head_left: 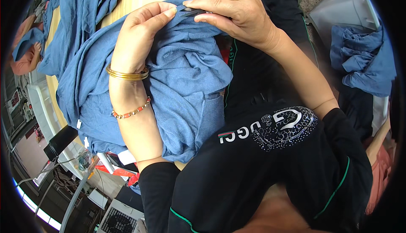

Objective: Trim loose threads from blue garments using small thread clippers.

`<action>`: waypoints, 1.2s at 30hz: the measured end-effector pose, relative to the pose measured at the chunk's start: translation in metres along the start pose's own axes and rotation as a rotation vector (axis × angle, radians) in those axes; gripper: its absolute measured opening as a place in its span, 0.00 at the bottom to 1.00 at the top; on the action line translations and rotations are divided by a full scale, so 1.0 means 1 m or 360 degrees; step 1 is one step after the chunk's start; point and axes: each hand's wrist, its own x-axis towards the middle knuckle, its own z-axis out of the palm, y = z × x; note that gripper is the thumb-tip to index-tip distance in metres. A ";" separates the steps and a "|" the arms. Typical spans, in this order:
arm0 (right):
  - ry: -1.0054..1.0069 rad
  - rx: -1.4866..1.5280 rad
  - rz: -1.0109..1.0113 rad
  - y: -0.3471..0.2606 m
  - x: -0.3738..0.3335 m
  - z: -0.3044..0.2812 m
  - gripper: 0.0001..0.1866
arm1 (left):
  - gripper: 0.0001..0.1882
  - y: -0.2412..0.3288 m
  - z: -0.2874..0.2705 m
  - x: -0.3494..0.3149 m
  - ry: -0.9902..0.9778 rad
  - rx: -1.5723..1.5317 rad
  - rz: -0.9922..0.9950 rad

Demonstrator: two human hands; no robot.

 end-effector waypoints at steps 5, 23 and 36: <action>0.0027 -0.0051 -0.0036 0.002 0.000 0.001 0.12 | 0.10 0.000 0.002 0.001 0.0007 0.0056 0.0007; 0.0381 0.0238 -0.0643 0.002 0.016 0.006 0.15 | 0.17 0.026 -0.030 -0.045 0.0061 0.1505 0.0518; -0.0050 -0.0039 -0.0206 -0.009 0.011 0.031 0.19 | 0.11 0.005 -0.045 -0.026 -0.0025 0.0794 0.0112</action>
